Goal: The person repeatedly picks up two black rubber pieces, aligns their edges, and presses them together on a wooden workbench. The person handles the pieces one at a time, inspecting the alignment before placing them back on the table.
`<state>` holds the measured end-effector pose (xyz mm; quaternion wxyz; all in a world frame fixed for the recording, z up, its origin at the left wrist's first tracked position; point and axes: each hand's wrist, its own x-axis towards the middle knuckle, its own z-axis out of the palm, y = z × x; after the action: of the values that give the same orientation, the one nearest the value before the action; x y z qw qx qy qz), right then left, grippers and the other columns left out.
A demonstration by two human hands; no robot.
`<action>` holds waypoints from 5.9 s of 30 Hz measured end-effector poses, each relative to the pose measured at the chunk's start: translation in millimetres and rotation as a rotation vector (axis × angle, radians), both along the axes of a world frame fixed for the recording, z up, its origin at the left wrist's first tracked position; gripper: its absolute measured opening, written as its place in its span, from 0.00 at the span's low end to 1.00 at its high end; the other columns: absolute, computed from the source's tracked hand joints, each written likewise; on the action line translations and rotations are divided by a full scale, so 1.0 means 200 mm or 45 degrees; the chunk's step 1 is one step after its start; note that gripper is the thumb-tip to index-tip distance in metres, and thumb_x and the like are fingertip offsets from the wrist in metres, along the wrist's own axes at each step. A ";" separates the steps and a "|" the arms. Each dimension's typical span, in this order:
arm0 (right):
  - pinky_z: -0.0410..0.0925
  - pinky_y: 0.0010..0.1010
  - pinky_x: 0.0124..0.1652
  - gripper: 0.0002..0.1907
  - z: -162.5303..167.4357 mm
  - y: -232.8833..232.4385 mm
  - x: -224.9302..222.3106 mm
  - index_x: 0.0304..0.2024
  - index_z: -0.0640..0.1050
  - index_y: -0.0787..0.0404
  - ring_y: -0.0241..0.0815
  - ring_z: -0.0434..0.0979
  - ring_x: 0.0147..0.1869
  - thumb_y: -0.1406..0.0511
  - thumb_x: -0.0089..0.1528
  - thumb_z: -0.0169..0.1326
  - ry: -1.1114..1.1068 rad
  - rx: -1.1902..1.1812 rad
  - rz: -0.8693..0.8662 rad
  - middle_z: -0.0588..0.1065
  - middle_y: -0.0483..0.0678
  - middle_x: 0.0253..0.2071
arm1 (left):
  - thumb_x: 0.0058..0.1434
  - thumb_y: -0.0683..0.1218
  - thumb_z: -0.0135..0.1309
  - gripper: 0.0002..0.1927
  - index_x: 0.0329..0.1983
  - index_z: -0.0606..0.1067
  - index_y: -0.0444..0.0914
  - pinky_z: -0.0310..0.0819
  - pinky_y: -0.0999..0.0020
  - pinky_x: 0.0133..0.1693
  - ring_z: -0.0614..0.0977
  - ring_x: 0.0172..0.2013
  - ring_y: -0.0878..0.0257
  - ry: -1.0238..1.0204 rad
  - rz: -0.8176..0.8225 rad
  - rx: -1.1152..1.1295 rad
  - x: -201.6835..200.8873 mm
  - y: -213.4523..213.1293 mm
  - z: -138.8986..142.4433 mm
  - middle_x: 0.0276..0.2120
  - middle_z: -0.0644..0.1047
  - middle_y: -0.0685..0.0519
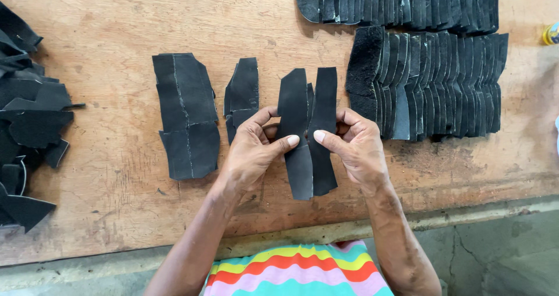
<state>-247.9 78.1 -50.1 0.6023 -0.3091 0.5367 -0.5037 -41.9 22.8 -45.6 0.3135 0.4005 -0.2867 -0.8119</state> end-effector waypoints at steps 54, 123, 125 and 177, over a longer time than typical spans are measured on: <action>0.78 0.25 0.48 0.15 0.06 -0.04 0.03 0.50 0.78 0.71 0.34 0.81 0.45 0.74 0.60 0.62 0.101 0.003 0.068 0.81 0.52 0.43 | 0.56 0.33 0.63 0.19 0.50 0.75 0.30 0.85 0.73 0.43 0.84 0.39 0.68 -0.078 0.082 -0.139 -0.04 -0.03 -0.01 0.40 0.84 0.47; 0.76 0.24 0.48 0.16 0.11 -0.09 -0.05 0.55 0.77 0.68 0.32 0.80 0.47 0.69 0.66 0.55 0.301 0.052 0.327 0.81 0.48 0.45 | 0.60 0.36 0.62 0.14 0.50 0.80 0.30 0.83 0.74 0.42 0.83 0.37 0.70 -0.106 -0.009 -0.332 -0.06 -0.04 0.01 0.39 0.84 0.51; 0.76 0.23 0.50 0.17 0.15 -0.12 -0.06 0.57 0.76 0.68 0.32 0.80 0.49 0.68 0.66 0.55 0.357 -0.019 0.360 0.80 0.48 0.47 | 0.58 0.36 0.64 0.17 0.51 0.79 0.31 0.83 0.74 0.42 0.83 0.38 0.71 -0.056 -0.030 -0.298 -0.07 -0.05 0.00 0.40 0.84 0.52; 0.75 0.20 0.34 0.13 0.18 -0.15 -0.07 0.50 0.80 0.67 0.28 0.77 0.36 0.64 0.67 0.56 0.516 0.055 0.254 0.79 0.44 0.36 | 0.54 0.35 0.64 0.19 0.51 0.80 0.32 0.83 0.72 0.44 0.84 0.40 0.68 -0.152 -0.072 -0.234 -0.05 -0.08 0.03 0.41 0.84 0.50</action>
<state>-262.1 47.5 -13.3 0.5356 -0.4423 0.6242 -0.3577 -51.0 6.3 -39.7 0.3083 0.4096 -0.3892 -0.7653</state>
